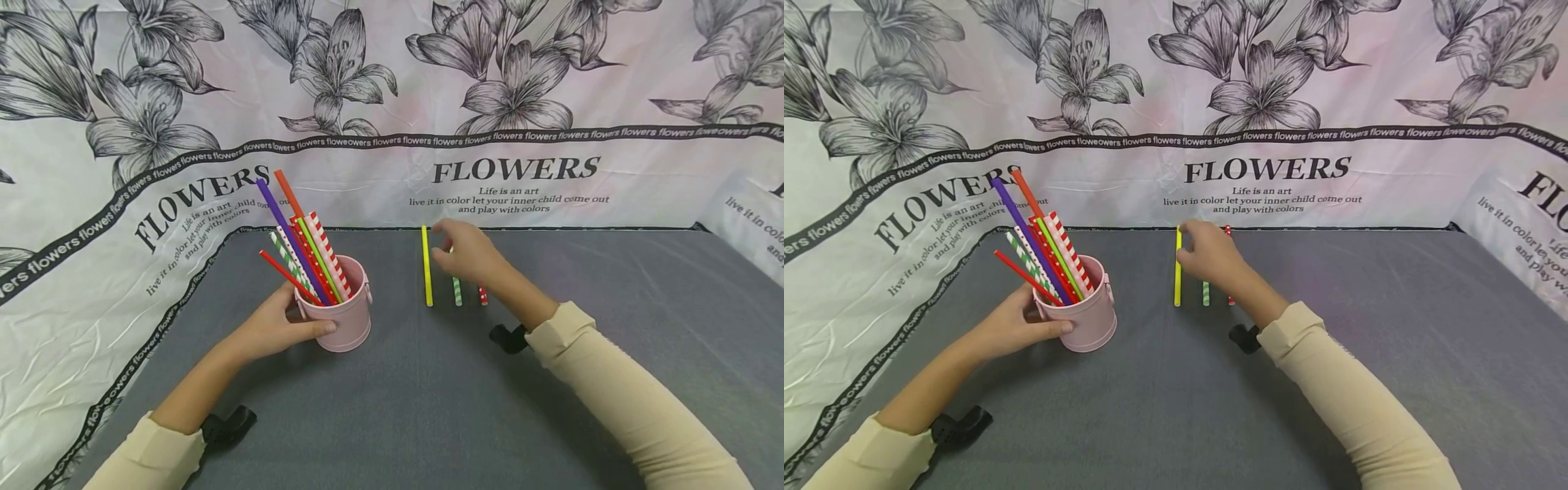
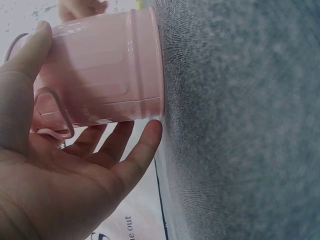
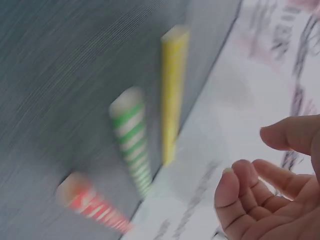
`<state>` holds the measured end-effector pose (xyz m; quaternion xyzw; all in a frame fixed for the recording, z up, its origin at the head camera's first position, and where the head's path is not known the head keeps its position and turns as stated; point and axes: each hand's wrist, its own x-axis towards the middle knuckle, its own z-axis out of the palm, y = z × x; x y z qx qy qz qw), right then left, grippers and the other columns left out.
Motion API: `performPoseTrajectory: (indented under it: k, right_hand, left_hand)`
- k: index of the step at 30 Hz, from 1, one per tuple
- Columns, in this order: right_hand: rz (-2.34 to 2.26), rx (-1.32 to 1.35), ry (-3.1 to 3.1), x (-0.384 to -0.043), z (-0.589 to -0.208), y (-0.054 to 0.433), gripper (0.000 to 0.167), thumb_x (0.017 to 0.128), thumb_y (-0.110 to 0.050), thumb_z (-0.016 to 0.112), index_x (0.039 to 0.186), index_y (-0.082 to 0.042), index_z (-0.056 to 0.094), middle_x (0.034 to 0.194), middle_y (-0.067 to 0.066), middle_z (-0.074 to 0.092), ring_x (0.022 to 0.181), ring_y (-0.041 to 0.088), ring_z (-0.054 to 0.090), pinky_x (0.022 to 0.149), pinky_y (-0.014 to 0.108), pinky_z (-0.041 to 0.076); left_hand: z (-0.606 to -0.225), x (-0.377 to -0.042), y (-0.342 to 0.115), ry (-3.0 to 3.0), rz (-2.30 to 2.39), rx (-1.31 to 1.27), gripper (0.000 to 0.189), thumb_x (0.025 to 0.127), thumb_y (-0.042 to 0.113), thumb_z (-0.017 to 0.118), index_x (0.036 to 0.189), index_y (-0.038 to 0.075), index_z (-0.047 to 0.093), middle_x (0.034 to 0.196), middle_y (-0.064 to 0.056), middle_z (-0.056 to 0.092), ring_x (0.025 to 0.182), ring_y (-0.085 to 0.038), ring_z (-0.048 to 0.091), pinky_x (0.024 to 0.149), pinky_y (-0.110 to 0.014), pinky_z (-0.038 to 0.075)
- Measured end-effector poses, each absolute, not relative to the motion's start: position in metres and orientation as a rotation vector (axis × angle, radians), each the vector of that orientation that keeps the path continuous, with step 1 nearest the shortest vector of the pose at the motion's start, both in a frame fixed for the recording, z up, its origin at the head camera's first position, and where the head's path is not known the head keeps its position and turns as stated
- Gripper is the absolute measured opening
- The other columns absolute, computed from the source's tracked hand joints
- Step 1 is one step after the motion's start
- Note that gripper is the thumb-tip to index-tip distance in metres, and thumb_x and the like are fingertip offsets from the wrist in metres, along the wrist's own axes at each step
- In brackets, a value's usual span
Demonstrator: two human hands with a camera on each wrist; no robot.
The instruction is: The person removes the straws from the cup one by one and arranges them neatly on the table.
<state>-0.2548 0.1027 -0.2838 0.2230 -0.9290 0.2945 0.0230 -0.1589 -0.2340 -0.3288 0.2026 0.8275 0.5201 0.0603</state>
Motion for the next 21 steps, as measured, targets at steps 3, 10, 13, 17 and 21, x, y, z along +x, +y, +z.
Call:
performPoseTrajectory:
  k: [3, 10, 13, 17, 21]
  right_hand:
    - [1.002, 0.803, -2.806, -0.243, -0.273, 0.085, 0.034, 0.092, -0.008, 0.060, 0.125, 0.000, 0.062, 0.090, 0.011, 0.066, 0.072, 0.024, 0.057, 0.067, 0.039, 0.048]
    - [1.126, 0.960, -2.685, -0.224, -0.253, 0.048, 0.022, 0.094, -0.010, 0.062, 0.114, -0.003, 0.069, 0.096, 0.005, 0.069, 0.087, 0.020, 0.062, 0.078, 0.035, 0.053]
    - [1.095, 1.031, -2.642, -0.221, -0.246, 0.030, 0.021, 0.094, -0.012, 0.063, 0.112, -0.003, 0.070, 0.099, 0.004, 0.070, 0.090, 0.018, 0.063, 0.081, 0.032, 0.053]
    - [1.004, 1.106, -2.617, -0.218, -0.239, 0.004, 0.021, 0.093, -0.013, 0.066, 0.109, -0.001, 0.071, 0.099, 0.006, 0.070, 0.090, 0.017, 0.063, 0.080, 0.028, 0.053]
    - [0.932, 1.126, -2.666, -0.215, -0.238, -0.012, 0.022, 0.094, -0.017, 0.070, 0.110, -0.003, 0.071, 0.097, 0.005, 0.069, 0.089, 0.016, 0.062, 0.077, 0.026, 0.053]
  left_hand:
    - [-0.329, -0.159, -0.234, 2.509, 1.570, 0.594, 0.080, 0.086, 0.023, 0.081, 0.148, 0.011, 0.032, 0.138, -0.013, 0.049, 0.122, -0.034, 0.054, 0.093, -0.044, 0.054]
    - [-0.329, -0.160, -0.232, 2.513, 1.568, 0.575, 0.080, 0.085, 0.024, 0.082, 0.148, 0.013, 0.033, 0.137, -0.011, 0.050, 0.122, -0.034, 0.055, 0.093, -0.044, 0.054]
    - [-0.329, -0.161, -0.233, 2.519, 1.576, 0.588, 0.078, 0.084, 0.022, 0.083, 0.146, 0.013, 0.036, 0.134, -0.010, 0.052, 0.119, -0.032, 0.056, 0.092, -0.043, 0.054]
    - [-0.328, -0.159, -0.235, 2.524, 1.573, 0.596, 0.074, 0.085, 0.020, 0.082, 0.144, 0.011, 0.038, 0.132, -0.010, 0.054, 0.117, -0.031, 0.058, 0.091, -0.042, 0.055]
    - [-0.328, -0.159, -0.233, 2.523, 1.554, 0.593, 0.075, 0.085, 0.022, 0.082, 0.144, 0.012, 0.038, 0.133, -0.010, 0.055, 0.116, -0.030, 0.059, 0.091, -0.042, 0.055]
